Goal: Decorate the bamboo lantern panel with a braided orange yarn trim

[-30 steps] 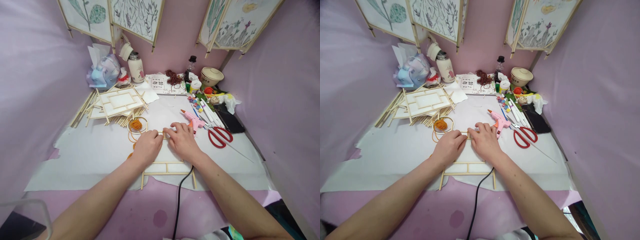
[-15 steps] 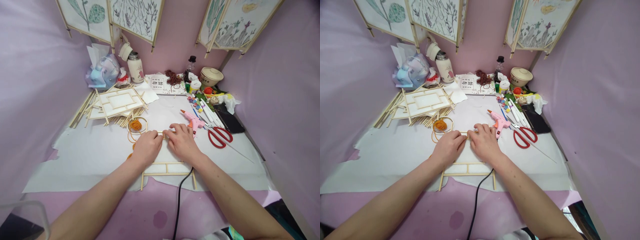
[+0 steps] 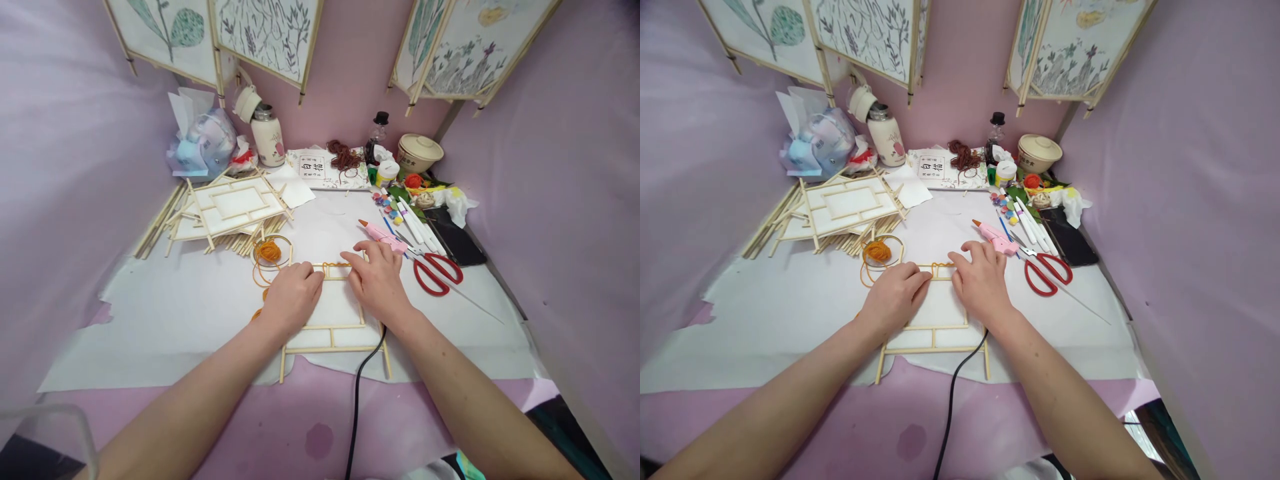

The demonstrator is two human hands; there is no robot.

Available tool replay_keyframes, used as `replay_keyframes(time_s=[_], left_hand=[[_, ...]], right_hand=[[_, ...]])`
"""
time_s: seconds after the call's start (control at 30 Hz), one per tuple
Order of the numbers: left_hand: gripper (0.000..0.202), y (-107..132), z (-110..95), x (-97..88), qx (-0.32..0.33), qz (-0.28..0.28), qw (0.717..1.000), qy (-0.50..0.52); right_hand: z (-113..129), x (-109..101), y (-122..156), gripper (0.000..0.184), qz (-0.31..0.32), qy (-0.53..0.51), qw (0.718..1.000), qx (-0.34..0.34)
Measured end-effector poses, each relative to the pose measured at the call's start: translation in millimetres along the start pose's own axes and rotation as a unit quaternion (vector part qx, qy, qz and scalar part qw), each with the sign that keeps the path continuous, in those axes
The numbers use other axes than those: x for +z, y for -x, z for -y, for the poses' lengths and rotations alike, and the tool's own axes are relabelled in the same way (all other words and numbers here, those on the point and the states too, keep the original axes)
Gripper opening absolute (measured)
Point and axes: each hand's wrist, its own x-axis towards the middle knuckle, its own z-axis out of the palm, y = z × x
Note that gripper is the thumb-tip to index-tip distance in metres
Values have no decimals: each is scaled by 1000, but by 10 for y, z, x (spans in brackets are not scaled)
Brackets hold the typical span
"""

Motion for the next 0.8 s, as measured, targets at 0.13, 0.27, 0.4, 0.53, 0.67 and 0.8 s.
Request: replay_keyframes(time_s=[0.13,0.27,0.4,0.53,0.67,0.8], left_hand=[[26,0,2,14,2,-8,1000,5],[25,5,1,8,-3,-4,1000,4],[26,3,1,2,1,-4,1000,-1],[26,-4,-3,2,3,-7,1000,-3],[26,-9,-2,6,1,-5,1000,-5],[26,-9,7,18,2,-9,1000,-5]], right_hand=[[3,27,11,30,24,-11,999,-25],[27,39,8,31,30,-17,999,-25],[46,52,2,34,35,-15,999,-31],[62,71,1,33,37,-14,999,-32],[78,85,-1,33,42,-13,998,-38],[99,88,-9,41,37,-15,998,-40]])
